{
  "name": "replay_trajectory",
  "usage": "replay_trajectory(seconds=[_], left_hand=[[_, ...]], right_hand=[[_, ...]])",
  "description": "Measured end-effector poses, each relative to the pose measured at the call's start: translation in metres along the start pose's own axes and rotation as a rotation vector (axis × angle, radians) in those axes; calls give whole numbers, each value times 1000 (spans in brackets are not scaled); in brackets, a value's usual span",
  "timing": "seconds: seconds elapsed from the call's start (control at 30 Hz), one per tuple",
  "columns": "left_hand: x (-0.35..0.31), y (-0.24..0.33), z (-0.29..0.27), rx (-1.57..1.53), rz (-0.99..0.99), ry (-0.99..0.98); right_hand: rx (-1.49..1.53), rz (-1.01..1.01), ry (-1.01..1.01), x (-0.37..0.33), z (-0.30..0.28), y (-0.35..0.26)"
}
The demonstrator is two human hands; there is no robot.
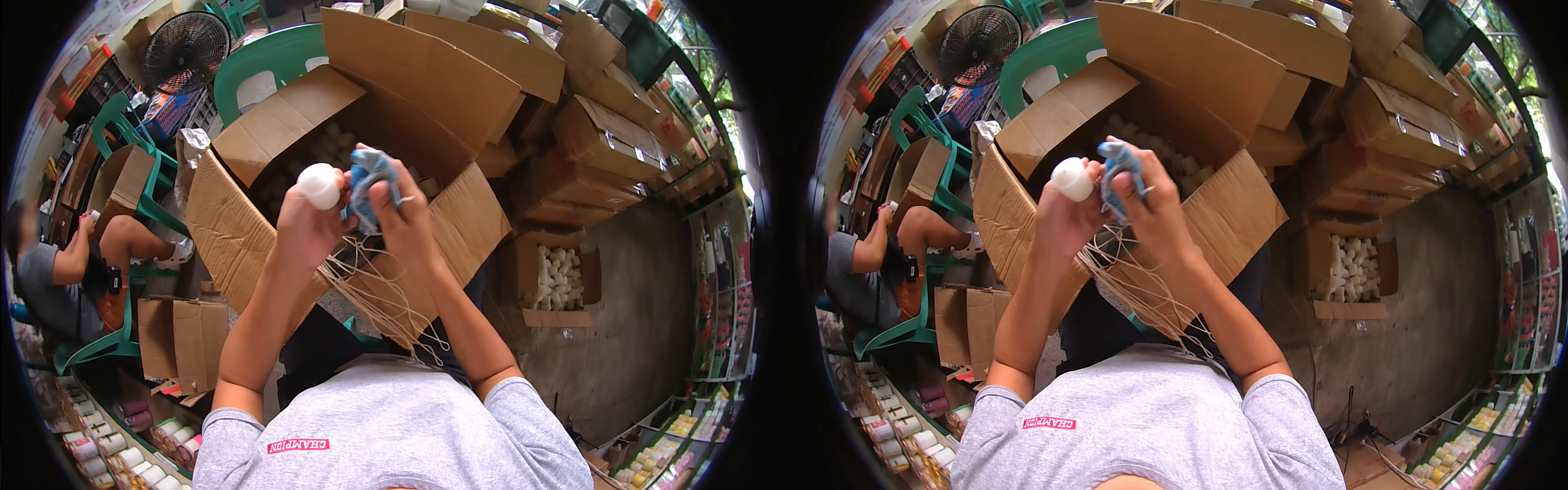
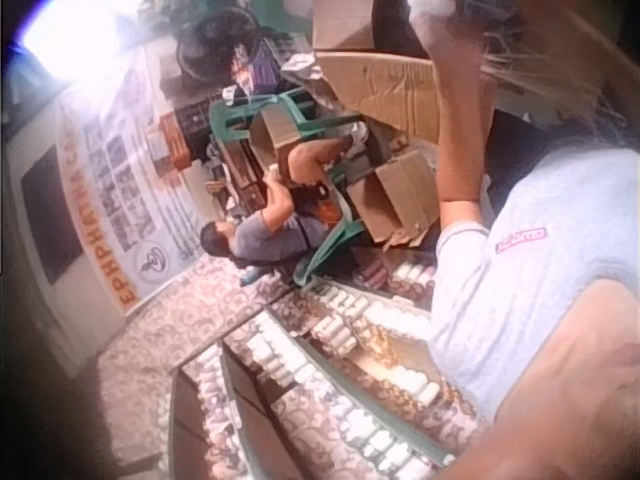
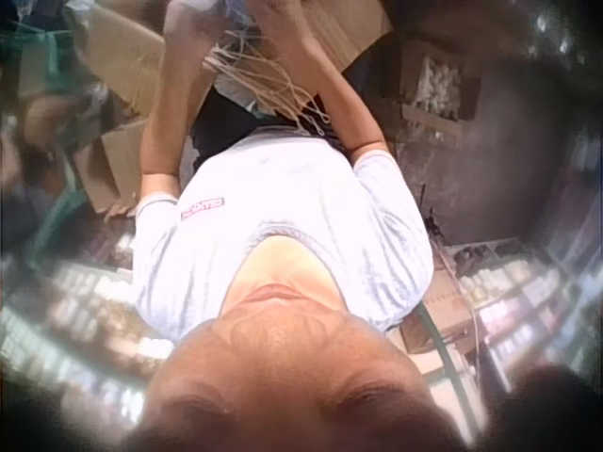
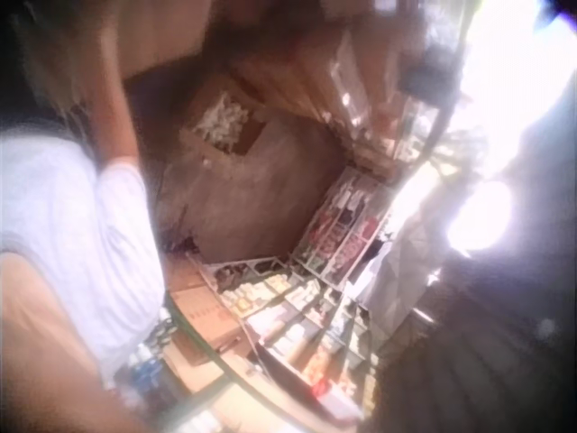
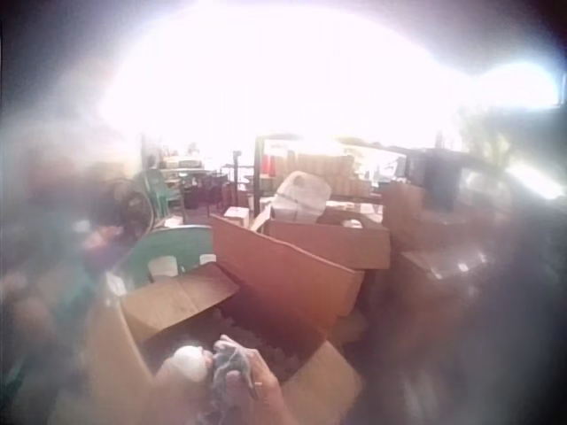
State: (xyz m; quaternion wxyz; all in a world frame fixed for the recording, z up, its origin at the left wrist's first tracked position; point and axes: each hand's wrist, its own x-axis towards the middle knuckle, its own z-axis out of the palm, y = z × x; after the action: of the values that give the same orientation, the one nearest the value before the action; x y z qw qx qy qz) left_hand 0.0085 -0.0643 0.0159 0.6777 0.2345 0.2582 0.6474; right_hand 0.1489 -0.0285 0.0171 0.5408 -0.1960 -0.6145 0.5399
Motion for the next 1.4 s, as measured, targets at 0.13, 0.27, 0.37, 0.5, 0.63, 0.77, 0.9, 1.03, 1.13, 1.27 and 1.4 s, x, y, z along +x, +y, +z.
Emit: replay_trajectory(seconds=[0.13, 0.27, 0.37, 0.5, 0.63, 0.77, 0.9, 1.03, 1.13, 1.27, 1.4], left_hand=[[16, -17, -21, -44, 64, -105], [18, -31, 8, 833, 535, 388], [1, -20, 9, 1247, 626, 169], [-5, -21, 15, 1035, 408, 41], [-2, -17, 9, 738, 283, -17], [-5, -3, -20, 575, 192, 220], [-10, 17, -19, 425, 158, 147], [-13, 24, 8, 138, -76, 2], [-11, 25, -2, -107, -133, -7], [-12, 23, -1, -241, -148, 82], [-12, 21, 6, -279, -139, 259]], right_hand=[[-350, -242, 34, 2, 19, 16], [-107, 24, 167, 2, 10, 15], [-31, 63, 306, 10, 0, 17], [91, 159, 351, 16, -7, 17], [-70, 72, 233, 24, -22, 23], [-711, 199, 49, 30, -40, -7], [-863, 94, -73, 26, -52, -3], [-794, -30, -190, 18, -44, -16], [-706, -90, -200, 6, -30, -43], [-617, -57, -177, -10, -22, -52], [-519, -127, 16, -14, -11, -45]])
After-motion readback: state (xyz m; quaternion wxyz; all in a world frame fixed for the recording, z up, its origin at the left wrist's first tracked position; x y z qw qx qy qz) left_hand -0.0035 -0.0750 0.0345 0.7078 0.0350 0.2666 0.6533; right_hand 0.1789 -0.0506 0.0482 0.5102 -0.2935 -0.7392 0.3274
